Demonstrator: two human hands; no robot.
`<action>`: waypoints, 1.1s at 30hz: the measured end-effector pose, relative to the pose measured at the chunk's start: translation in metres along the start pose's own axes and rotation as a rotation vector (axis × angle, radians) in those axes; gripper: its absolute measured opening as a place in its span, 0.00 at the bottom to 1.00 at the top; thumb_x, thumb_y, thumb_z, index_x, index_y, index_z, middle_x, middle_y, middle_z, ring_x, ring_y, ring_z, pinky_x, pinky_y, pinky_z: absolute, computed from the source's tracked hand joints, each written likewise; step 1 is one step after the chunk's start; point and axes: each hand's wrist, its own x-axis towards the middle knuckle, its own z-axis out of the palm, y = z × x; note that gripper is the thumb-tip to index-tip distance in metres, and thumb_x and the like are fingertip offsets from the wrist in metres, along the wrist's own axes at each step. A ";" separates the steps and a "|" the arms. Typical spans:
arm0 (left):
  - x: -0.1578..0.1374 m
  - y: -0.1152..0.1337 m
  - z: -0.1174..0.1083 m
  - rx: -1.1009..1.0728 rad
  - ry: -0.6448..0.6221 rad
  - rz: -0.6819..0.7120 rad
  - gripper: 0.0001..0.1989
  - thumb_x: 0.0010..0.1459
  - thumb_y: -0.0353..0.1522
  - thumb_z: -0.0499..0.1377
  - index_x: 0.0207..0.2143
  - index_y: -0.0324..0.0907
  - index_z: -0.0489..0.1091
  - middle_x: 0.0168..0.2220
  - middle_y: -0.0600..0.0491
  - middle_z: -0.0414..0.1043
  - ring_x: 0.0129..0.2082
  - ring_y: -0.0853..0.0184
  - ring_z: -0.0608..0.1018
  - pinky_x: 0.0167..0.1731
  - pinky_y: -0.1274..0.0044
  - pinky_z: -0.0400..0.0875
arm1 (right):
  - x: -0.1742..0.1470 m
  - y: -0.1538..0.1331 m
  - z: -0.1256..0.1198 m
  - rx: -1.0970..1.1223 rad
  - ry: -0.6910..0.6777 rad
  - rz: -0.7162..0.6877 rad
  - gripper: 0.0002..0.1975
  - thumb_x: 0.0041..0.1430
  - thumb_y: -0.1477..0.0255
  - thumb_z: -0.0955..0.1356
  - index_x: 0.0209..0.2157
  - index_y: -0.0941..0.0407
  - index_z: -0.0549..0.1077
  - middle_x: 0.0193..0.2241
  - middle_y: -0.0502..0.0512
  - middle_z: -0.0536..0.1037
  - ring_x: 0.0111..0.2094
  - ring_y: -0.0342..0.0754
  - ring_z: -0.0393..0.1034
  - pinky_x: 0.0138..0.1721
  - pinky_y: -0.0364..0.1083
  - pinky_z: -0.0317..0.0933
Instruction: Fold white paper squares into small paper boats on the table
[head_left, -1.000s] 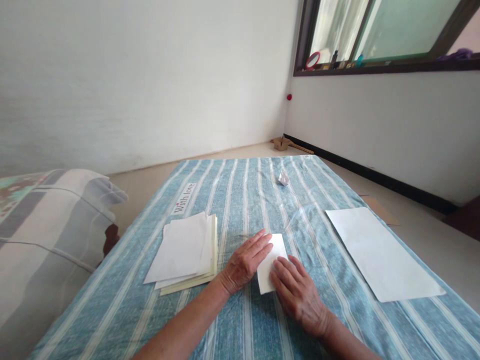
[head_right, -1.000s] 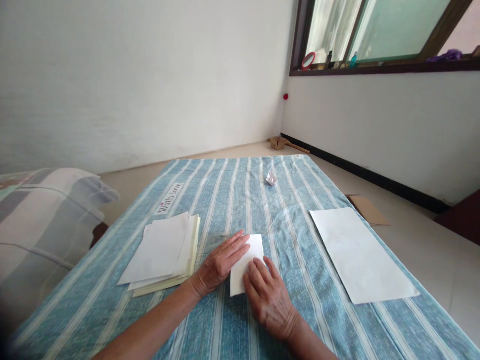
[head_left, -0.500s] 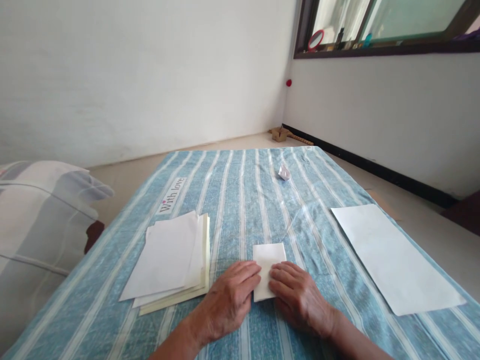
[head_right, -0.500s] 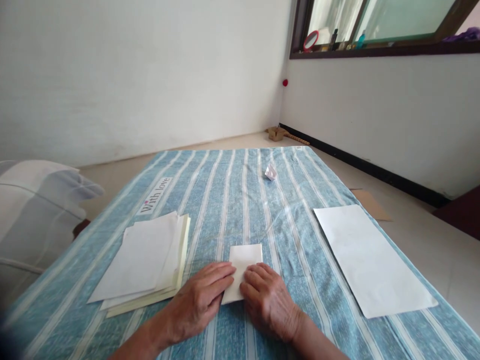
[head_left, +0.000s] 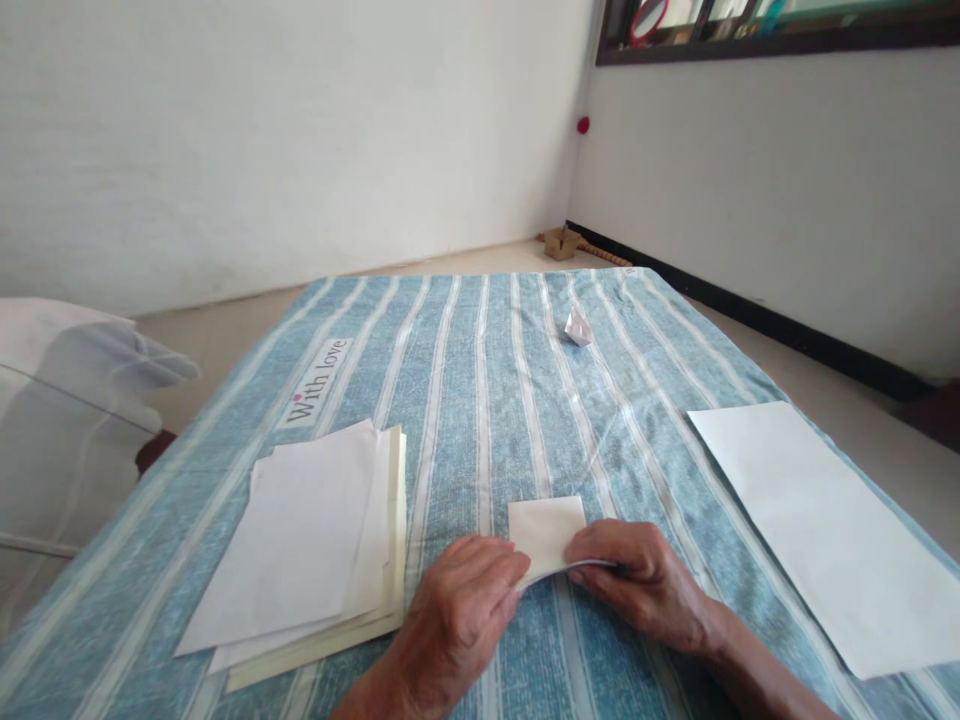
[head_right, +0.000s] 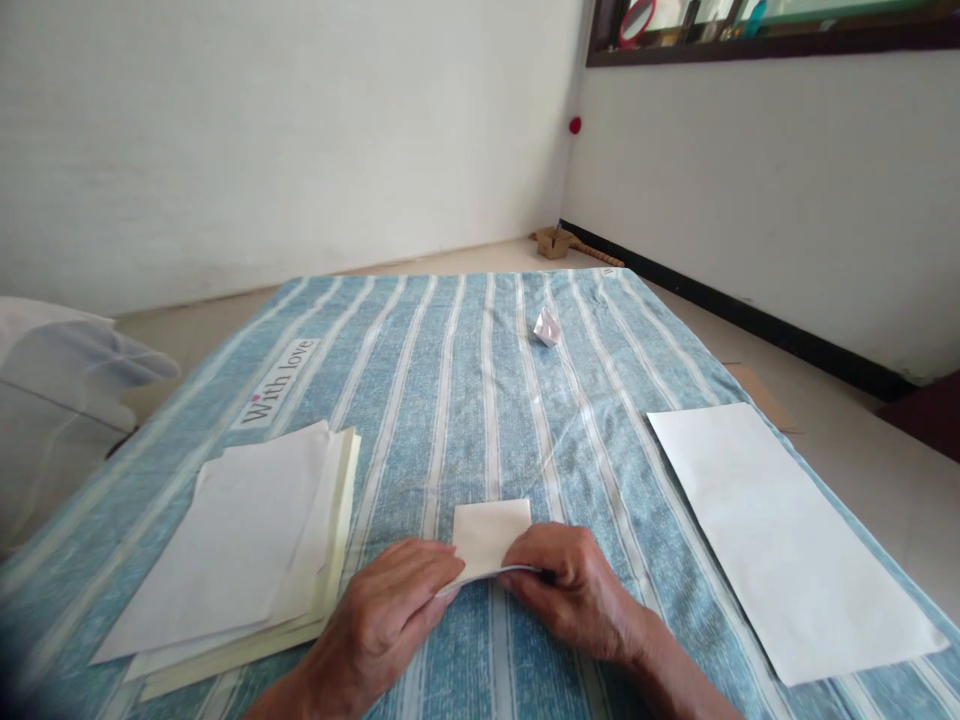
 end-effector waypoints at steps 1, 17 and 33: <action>0.000 -0.001 0.001 -0.022 -0.021 -0.034 0.09 0.61 0.24 0.52 0.36 0.41 0.71 0.28 0.53 0.74 0.29 0.67 0.78 0.31 0.74 0.75 | 0.002 0.000 0.000 0.050 0.010 0.072 0.13 0.64 0.67 0.64 0.31 0.56 0.77 0.26 0.51 0.77 0.28 0.43 0.71 0.31 0.41 0.66; -0.002 -0.004 0.023 0.035 0.083 -0.368 0.23 0.60 0.29 0.53 0.58 0.37 0.58 0.23 0.57 0.72 0.23 0.68 0.76 0.26 0.75 0.75 | 0.014 0.007 0.021 0.093 0.256 0.494 0.10 0.55 0.67 0.68 0.38 0.56 0.73 0.21 0.47 0.73 0.22 0.43 0.66 0.23 0.41 0.60; -0.003 -0.001 0.025 0.103 0.091 -0.331 0.23 0.61 0.27 0.52 0.59 0.38 0.56 0.22 0.57 0.69 0.23 0.67 0.75 0.25 0.74 0.74 | 0.013 0.008 0.031 -0.238 0.413 0.336 0.13 0.59 0.64 0.65 0.42 0.56 0.69 0.16 0.45 0.71 0.13 0.42 0.64 0.15 0.39 0.62</action>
